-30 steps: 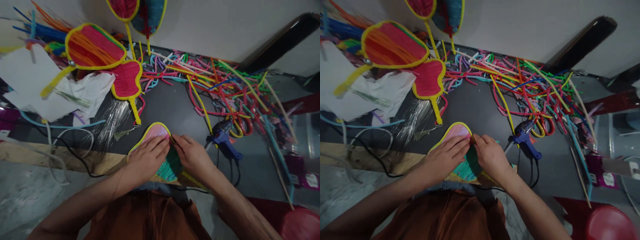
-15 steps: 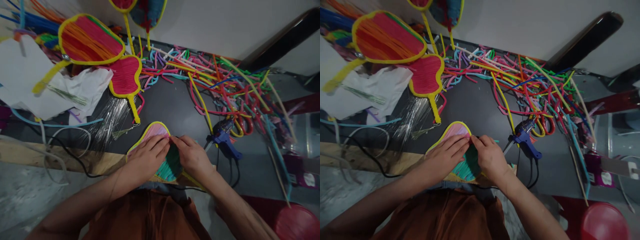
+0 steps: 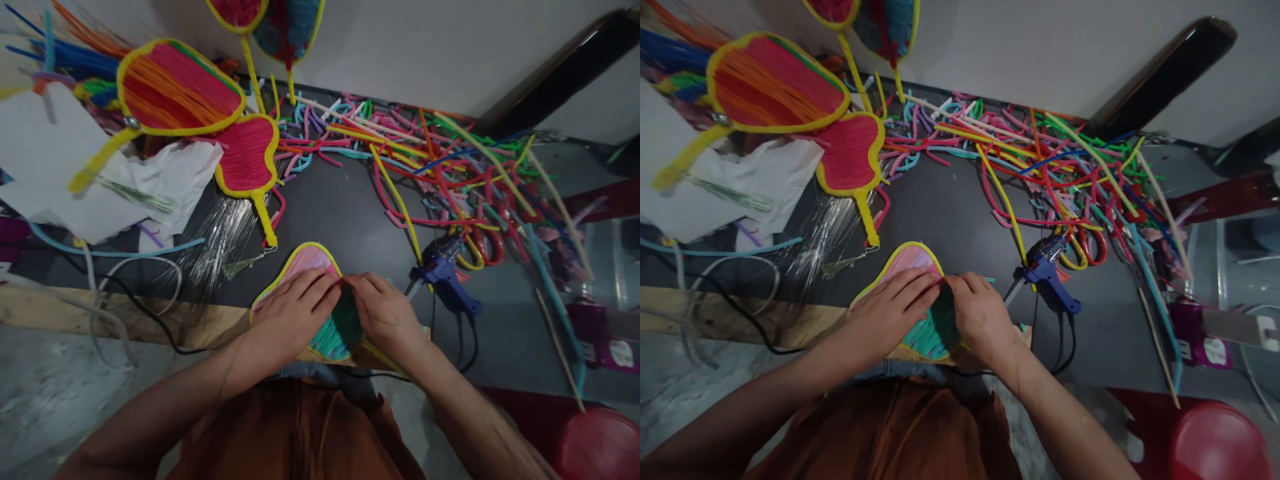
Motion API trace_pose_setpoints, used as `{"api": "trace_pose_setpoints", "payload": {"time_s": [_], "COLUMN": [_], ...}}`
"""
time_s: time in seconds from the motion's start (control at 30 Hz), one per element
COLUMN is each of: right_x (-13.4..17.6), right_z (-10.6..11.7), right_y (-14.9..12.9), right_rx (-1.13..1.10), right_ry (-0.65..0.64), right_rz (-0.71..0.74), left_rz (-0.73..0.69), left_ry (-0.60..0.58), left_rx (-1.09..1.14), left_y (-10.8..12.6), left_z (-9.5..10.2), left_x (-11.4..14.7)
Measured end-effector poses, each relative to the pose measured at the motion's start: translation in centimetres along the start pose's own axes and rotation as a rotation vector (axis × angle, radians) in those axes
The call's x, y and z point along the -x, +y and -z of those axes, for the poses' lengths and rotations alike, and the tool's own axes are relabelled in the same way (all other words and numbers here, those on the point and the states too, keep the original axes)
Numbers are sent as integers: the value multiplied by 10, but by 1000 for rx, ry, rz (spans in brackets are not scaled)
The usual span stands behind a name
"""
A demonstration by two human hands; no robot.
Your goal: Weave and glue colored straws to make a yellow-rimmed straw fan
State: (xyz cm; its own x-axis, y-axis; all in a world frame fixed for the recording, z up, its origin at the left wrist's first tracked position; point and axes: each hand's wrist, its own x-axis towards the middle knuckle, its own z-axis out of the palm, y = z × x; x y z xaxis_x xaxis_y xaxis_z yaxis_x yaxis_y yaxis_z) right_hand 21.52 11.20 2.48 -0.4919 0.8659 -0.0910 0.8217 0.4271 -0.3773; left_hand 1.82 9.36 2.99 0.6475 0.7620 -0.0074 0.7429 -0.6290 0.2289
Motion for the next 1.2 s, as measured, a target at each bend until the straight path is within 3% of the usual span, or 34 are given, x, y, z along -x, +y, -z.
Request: {"api": "trace_pose_setpoints", "payload": {"time_s": [0.3, 0.83, 0.93, 1.07, 1.2], "right_x": [2, 19, 28, 42, 51], "right_z": [-1, 9, 24, 48, 52], "right_y": [2, 3, 15, 49, 80], "right_rx": [47, -48, -71, 169, 353], "right_ry": [-69, 9, 128, 421, 352], "right_rz": [35, -45, -15, -176, -288], "left_rz": [-3, 29, 36, 50, 63], "left_ry": [-38, -141, -174, -224, -178], "left_rx": [-45, -123, -111, -98, -116], "left_y": [3, 17, 18, 19, 19], "left_z": [1, 21, 25, 27, 24], "left_x": [-2, -17, -20, -21, -21]}}
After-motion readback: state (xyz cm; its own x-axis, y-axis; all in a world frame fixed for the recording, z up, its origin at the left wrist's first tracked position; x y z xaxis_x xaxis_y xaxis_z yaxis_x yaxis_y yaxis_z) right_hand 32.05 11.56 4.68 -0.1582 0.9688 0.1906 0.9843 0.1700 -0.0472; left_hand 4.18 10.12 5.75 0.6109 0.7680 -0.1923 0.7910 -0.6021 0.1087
